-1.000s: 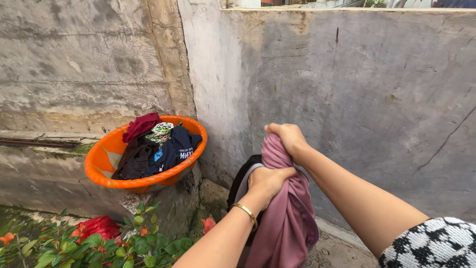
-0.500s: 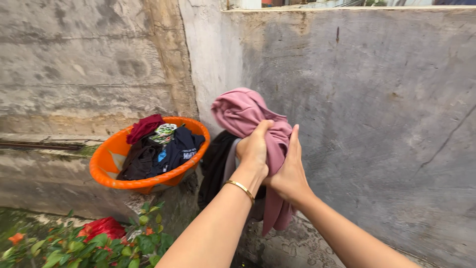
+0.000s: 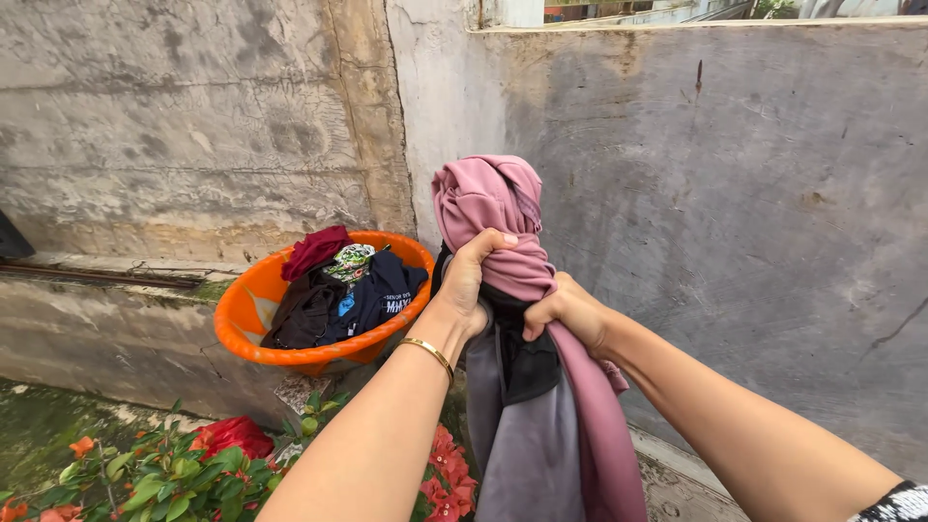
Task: Hanging clothes from a laundry basket onto an outdoor drying rack.
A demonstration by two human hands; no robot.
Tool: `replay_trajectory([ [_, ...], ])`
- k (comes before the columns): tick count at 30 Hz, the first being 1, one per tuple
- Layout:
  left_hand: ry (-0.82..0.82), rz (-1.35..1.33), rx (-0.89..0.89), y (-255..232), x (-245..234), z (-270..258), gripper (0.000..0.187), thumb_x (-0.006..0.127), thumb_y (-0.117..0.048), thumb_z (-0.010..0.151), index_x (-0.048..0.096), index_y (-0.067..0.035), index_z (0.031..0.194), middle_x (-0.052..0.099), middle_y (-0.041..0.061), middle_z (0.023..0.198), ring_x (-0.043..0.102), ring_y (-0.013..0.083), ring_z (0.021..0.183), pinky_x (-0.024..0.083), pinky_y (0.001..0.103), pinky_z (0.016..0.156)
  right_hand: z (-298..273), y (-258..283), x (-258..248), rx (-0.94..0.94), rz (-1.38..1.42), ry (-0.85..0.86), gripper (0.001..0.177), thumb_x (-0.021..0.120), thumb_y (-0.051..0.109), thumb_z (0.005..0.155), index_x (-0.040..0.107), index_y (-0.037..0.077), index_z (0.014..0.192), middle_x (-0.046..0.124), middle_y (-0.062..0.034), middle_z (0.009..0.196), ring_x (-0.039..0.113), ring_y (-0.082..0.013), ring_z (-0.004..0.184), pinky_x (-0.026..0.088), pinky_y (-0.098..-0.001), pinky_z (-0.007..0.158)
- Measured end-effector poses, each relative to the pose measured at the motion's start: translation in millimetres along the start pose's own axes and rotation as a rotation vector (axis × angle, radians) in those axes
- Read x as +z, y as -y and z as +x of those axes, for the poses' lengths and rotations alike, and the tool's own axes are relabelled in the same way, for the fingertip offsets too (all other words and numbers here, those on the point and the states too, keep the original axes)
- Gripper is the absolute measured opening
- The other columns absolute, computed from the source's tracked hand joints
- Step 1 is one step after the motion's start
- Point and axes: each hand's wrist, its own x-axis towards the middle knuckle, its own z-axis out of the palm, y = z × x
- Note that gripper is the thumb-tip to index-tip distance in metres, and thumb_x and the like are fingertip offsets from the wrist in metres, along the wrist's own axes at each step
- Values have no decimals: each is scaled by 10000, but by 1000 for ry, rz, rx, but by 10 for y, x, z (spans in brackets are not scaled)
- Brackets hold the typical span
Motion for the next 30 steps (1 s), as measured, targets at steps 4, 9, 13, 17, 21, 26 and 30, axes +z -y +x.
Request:
replay_trajectory([
  [4, 51, -88, 66, 1, 59, -90, 405, 752, -336, 759, 720, -51, 1044, 744, 95, 987, 699, 232, 913, 565, 386, 882, 39, 58, -29, -33, 30, 31, 125, 630, -4, 543, 696, -41, 641, 706, -104, 634, 659, -159, 592, 522, -280, 604],
  [9, -69, -161, 151, -67, 231, -256, 547, 739, -466, 768, 692, -100, 1172, 734, 70, 1099, 710, 195, 973, 569, 353, 879, -15, 392, 204, -83, 49, -124, 589, 739, 131, 502, 686, 34, 1081, 710, -131, 987, 661, -211, 860, 553, -318, 787],
  [13, -66, 71, 74, -23, 112, -123, 551, 798, -423, 765, 714, -36, 1149, 723, 112, 1103, 701, 211, 971, 581, 353, 837, 19, 524, 217, 197, -744, -399, 1001, 992, 435, 485, 531, -31, 1242, 527, -169, 1242, 459, -315, 1186, 405, -436, 1008],
  [17, -290, 25, 20, 85, 88, 54, 445, 781, -304, 661, 705, -82, 1040, 699, 108, 1049, 679, 229, 911, 571, 361, 775, -60, 365, 220, 80, -1005, -387, 1182, 877, 709, 472, 506, 75, 1398, 513, -160, 1320, 426, -310, 1323, 312, -482, 1133],
  [21, -399, -175, 195, 216, -60, 219, 382, 757, -298, 655, 679, -86, 962, 694, 80, 1050, 659, 211, 963, 545, 353, 841, -305, -30, 133, -83, -337, -390, 1224, 835, 675, 571, 346, 114, 1543, 494, -84, 1479, 456, -229, 1394, 283, -441, 1182],
  [26, -498, -341, 179, 59, 30, 78, 390, 741, -279, 635, 695, -95, 975, 690, 67, 1053, 651, 226, 986, 540, 373, 870, -810, -607, 63, 55, -173, -165, 1185, 906, 376, 605, 301, 148, 1598, 556, -86, 1464, 581, -278, 1231, 400, -518, 909],
  [30, -427, -458, 229, 50, -24, 57, 380, 710, -266, 642, 685, -74, 969, 703, 100, 1037, 672, 271, 980, 562, 381, 869, -822, -1014, -104, 324, -89, -136, 875, 897, 324, 657, 577, 49, 1424, 732, -176, 1291, 690, -211, 1095, 542, -381, 913],
])
